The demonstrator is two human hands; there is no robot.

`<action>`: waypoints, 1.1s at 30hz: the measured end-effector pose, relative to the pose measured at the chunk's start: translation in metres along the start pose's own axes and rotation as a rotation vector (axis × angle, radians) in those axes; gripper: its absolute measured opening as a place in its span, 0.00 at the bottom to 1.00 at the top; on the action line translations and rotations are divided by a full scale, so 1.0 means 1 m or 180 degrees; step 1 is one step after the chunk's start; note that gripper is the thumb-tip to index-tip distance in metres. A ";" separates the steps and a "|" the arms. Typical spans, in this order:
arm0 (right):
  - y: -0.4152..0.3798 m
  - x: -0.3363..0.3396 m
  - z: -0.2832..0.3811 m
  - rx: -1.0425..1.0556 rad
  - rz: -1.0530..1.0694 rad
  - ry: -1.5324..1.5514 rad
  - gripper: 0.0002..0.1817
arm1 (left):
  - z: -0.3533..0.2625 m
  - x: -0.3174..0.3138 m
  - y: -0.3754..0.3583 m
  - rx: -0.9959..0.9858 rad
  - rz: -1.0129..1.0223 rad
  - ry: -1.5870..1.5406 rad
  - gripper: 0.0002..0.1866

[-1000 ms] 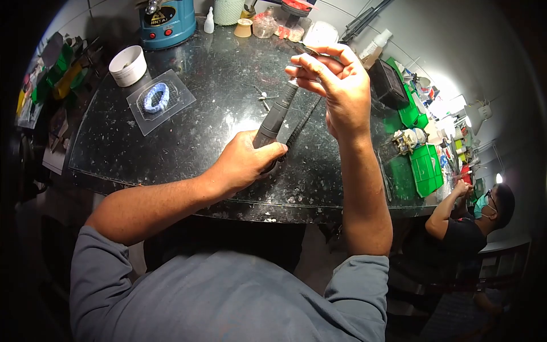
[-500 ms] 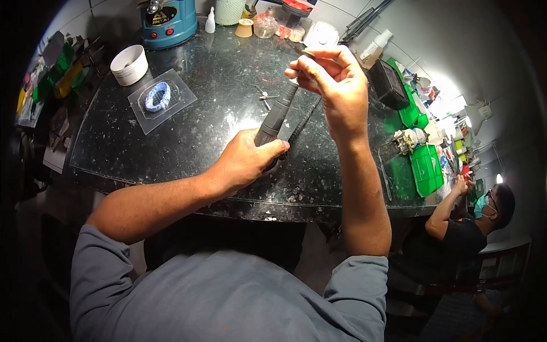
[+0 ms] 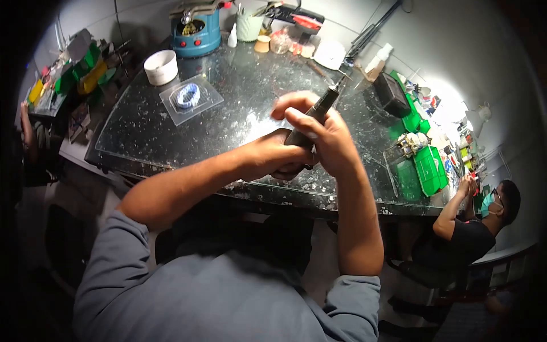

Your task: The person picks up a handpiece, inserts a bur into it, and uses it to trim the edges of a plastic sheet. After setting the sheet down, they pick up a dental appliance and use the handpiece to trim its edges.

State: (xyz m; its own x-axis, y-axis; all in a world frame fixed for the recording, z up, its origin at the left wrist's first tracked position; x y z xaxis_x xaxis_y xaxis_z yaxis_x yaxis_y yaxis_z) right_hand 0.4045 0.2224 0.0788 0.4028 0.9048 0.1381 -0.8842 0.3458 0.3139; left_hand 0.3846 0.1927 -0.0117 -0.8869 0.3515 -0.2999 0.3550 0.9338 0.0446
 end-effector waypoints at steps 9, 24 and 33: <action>0.033 0.143 -0.046 -0.0350 -0.2075 -0.2325 0.20 | -0.066 -0.158 -0.146 -0.2642 0.1064 -0.0715 0.21; 0.010 0.165 -0.061 0.0592 -0.2445 -0.2407 0.15 | -0.093 -0.134 -0.112 -0.3079 0.1544 -0.2062 0.20; 0.021 0.139 -0.071 0.0605 -0.1939 -0.3063 0.12 | -0.095 -0.181 -0.117 -0.2990 0.1030 -0.2117 0.47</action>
State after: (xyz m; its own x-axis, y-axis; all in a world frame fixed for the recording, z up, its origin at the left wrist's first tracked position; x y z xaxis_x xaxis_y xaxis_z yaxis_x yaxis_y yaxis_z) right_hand 0.4252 0.3726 0.0381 0.8362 0.0088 0.5484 -0.4645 0.5429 0.6996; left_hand 0.4751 0.0260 0.1280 -0.3710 0.7343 -0.5685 -0.0669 0.5895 0.8050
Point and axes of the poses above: each hand's wrist, its own y-axis towards the middle knuckle, its own x-axis out of the back of the hand, z = x × y, the point moved 9 cm from there along y, towards the middle knuckle, and after that the axes turned 4 degrees about z, right-handed, at the moved point
